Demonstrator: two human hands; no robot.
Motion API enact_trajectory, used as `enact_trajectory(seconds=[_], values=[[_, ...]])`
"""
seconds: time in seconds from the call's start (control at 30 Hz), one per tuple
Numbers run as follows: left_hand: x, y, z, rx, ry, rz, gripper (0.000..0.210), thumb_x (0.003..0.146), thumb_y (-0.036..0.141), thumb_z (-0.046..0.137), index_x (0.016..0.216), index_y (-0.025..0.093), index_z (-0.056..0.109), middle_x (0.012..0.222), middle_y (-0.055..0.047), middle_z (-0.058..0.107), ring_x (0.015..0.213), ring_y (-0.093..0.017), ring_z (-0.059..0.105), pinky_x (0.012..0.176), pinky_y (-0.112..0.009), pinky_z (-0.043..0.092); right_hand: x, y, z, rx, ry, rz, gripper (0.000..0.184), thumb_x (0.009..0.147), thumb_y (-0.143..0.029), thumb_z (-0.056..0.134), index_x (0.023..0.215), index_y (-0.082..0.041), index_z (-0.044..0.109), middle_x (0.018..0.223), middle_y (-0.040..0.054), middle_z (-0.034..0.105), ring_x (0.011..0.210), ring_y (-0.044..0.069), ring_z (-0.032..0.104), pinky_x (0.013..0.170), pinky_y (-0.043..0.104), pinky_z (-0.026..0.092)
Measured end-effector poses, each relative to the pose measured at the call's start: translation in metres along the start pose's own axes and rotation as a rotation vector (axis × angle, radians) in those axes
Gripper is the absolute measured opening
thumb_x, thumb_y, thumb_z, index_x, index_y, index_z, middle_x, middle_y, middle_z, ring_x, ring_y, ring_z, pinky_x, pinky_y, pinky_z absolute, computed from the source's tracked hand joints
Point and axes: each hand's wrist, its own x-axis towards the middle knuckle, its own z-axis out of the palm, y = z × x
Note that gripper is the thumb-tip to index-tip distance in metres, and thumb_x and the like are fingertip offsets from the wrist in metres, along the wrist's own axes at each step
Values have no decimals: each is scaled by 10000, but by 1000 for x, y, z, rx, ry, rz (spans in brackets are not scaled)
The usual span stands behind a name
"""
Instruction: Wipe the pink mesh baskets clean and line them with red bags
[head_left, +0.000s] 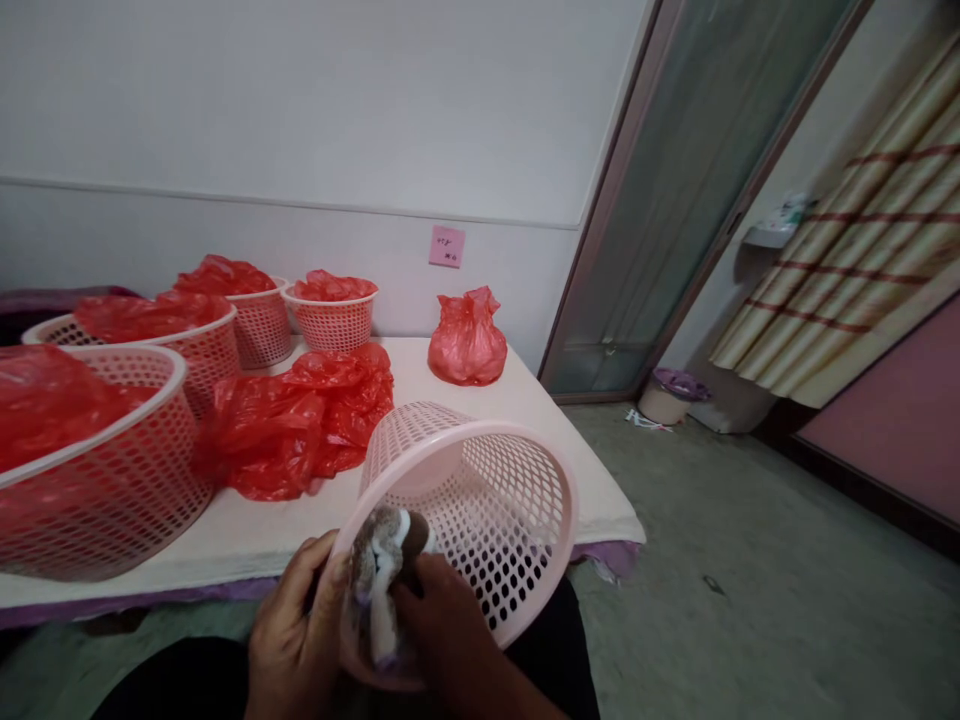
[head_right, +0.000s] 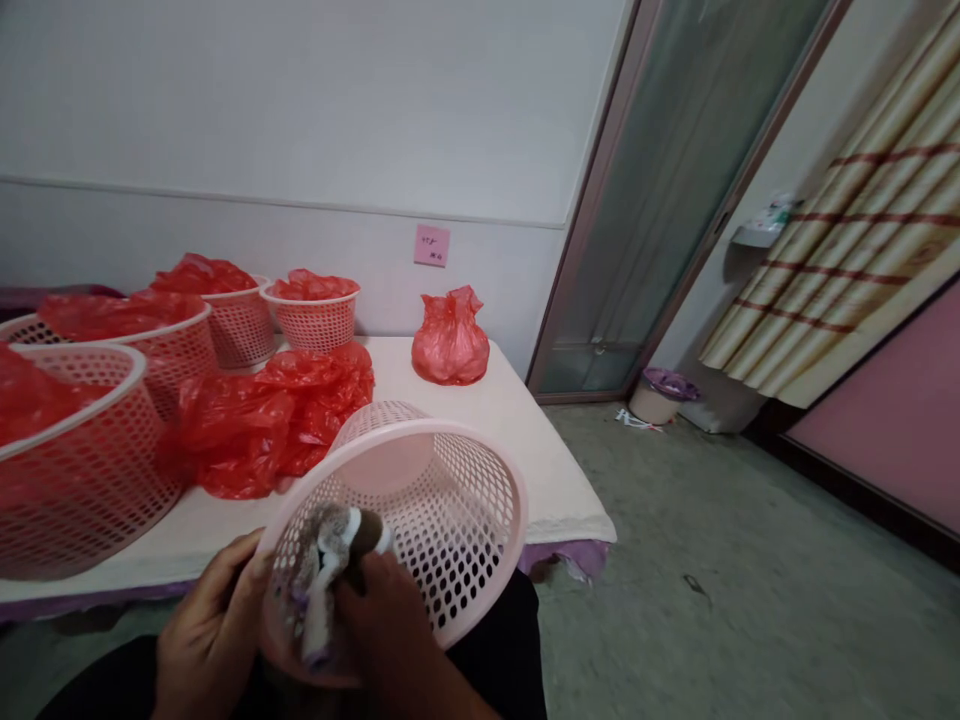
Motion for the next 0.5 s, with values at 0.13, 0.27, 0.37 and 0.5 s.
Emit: enact_trajectory(seconds=[0.13, 0.27, 0.37, 0.5], values=[[-1, 9, 6, 32, -47, 186, 197, 934, 313, 514, 1058, 239, 648, 993, -1, 730, 866, -124, 689, 761, -165, 522, 27, 43, -13, -274, -71, 28, 156, 876, -130, 532, 889, -163, 684, 954, 154, 653, 877, 267, 596, 711, 356, 468], [-3, 16, 6, 80, -99, 300, 196, 943, 281, 506, 1084, 221, 630, 993, -20, 726, 874, -127, 696, 745, -151, 526, 59, 71, -42, -365, -66, 139, 211, 875, -124, 511, 1011, -107, 671, 1032, 199, 635, 946, 277, 588, 810, 390, 457], [2, 18, 5, 78, -129, 339, 192, 945, 260, 507, 1098, 224, 618, 974, -16, 721, 875, -117, 694, 750, -139, 520, 62, 71, -47, -296, -72, 125, 219, 868, -145, 521, 1020, -107, 674, 1031, 184, 645, 979, 265, 585, 843, 363, 446], [13, 26, 7, 32, -142, 437, 158, 934, 247, 529, 1053, 226, 631, 905, -1, 712, 843, -105, 686, 764, -135, 508, 36, 44, -41, -61, -149, -35, 204, 868, -231, 549, 1010, -223, 696, 1049, 60, 669, 938, 189, 597, 808, 264, 451]])
